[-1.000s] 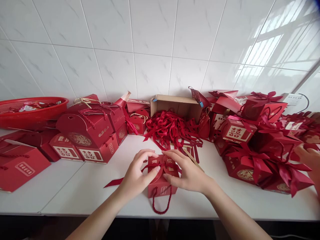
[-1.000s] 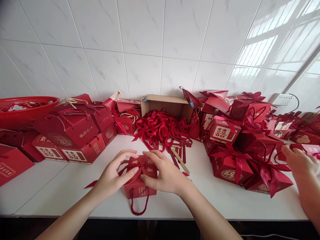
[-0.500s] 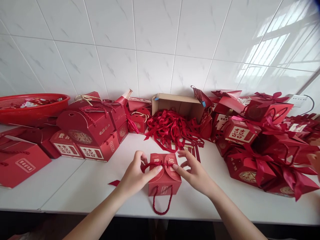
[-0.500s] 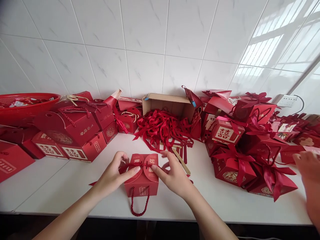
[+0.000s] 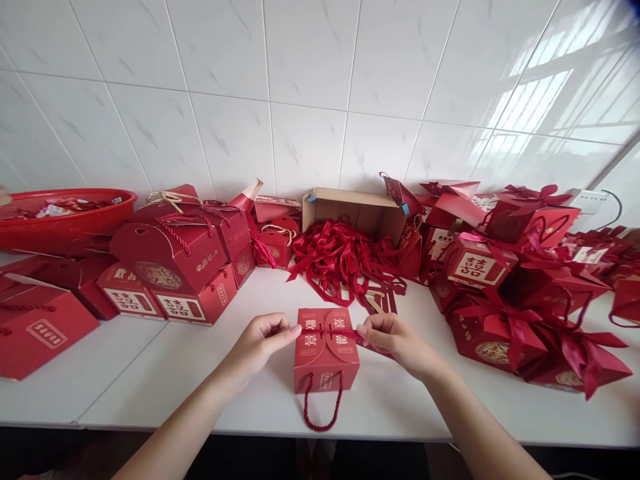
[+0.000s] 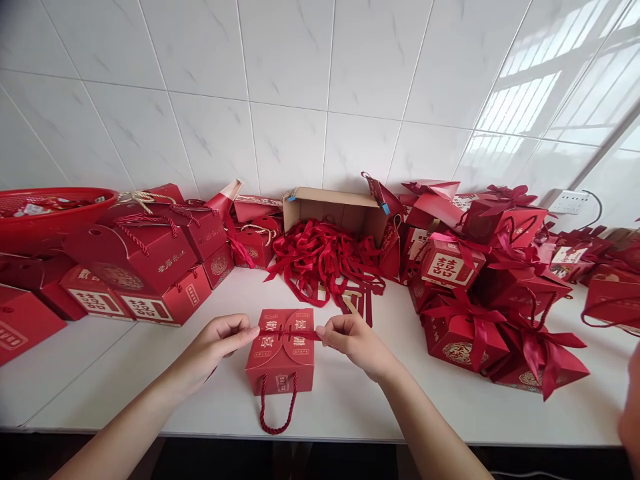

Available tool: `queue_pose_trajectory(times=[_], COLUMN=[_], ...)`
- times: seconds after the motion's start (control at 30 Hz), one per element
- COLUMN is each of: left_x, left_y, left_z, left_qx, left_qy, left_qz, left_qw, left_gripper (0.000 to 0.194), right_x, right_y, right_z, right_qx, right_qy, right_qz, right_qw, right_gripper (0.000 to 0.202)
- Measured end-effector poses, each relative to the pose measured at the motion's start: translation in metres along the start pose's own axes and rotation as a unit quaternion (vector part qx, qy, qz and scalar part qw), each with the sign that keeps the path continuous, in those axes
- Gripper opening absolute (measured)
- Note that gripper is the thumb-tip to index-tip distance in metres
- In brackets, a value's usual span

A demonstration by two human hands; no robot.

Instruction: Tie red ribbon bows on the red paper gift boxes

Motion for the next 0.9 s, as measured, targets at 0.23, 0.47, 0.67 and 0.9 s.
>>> queue_pose_trajectory(times=[0.23, 0.47, 0.67, 0.9], left_x=[0.001, -0.002, 0.013, 0.006], left_y=[-0.001, -0.009, -0.034, -0.023], left_z=[0.007, 0.043, 0.063, 0.055], left_qx=[0.065, 0.219, 0.278, 0.268], left_qy=[0.007, -0.143, -0.212, -0.23], left_qz=[-0.01, 0.141, 0.125, 0.134], left_qw=[0.998, 0.955, 0.928, 0.926], left_gripper=[0.04, 0.025, 0.007, 0.011], right_x=[-0.002, 0.011, 0.012, 0.016], right_y=[-0.009, -0.03, -0.034, -0.039], right_z=[-0.02, -0.033, -0.038, -0.037], right_qx=[0.124, 0.02, -0.085, -0.235], right_qy=[0.099, 0.108, 0.15, 0.155], right_qz=[-0.036, -0.023, 0.025, 0.101], right_qw=[0.987, 0.994, 0.985, 0.954], right_gripper=[0.017, 0.024, 0.027, 0.023])
Point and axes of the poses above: each hand's wrist, its own x-axis towards the middle knuckle, its own y-axis out of the back of the hand, z = x × y, the point moved 3 cm from there along x, towards the middle knuckle, and after that the axes turned 12 degrees about -z, right-handed, at the moved point
